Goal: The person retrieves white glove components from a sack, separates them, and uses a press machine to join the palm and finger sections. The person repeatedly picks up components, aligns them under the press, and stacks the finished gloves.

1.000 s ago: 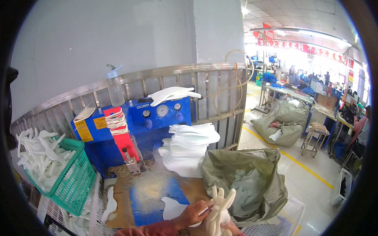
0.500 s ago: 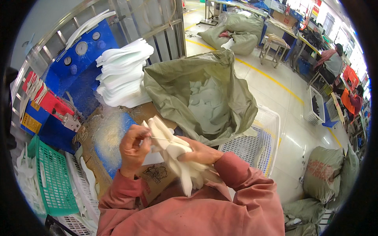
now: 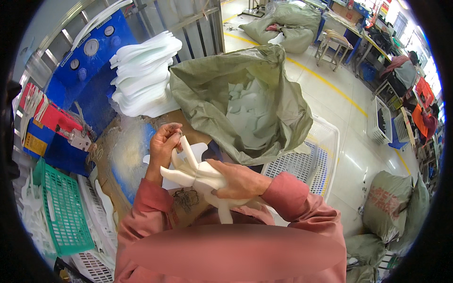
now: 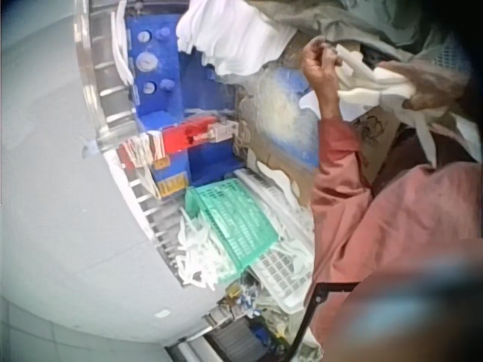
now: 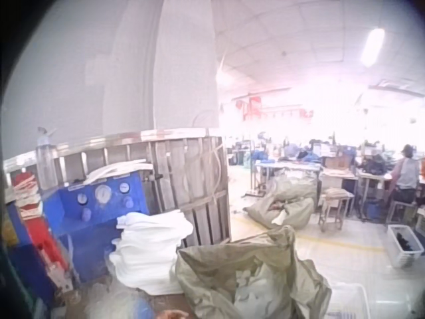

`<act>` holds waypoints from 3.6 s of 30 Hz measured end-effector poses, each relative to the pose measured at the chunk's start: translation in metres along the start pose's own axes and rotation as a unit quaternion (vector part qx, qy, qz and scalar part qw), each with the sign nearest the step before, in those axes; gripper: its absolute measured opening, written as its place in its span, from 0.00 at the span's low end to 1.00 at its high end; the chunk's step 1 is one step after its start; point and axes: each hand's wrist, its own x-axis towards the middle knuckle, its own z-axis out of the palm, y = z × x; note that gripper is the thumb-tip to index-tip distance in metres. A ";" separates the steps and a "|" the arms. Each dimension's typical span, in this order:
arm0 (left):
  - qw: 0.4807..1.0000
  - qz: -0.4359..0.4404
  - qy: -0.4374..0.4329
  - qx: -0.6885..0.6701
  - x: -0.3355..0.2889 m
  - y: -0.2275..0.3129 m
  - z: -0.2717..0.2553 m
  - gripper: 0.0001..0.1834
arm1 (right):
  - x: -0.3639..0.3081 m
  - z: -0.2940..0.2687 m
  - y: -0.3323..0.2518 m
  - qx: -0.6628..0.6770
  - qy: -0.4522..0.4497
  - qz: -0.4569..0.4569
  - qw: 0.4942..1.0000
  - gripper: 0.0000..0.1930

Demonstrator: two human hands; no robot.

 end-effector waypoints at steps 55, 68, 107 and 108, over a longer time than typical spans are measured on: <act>0.729 0.217 -0.387 0.522 -0.103 0.056 0.053 0.02 | -0.040 -0.030 0.038 -0.067 0.125 0.063 0.988 0.43; 0.900 -0.062 -0.180 0.391 -0.087 0.060 0.026 0.09 | -0.051 -0.040 0.031 0.074 0.066 0.077 0.992 0.46; 0.698 -0.175 0.233 0.654 -0.459 0.031 -0.110 0.22 | 0.091 -0.064 0.053 0.478 0.113 -0.009 0.871 0.32; 0.740 -0.271 0.284 0.547 -0.456 0.033 -0.107 0.22 | 0.091 -0.062 0.053 0.472 0.119 -0.015 0.874 0.32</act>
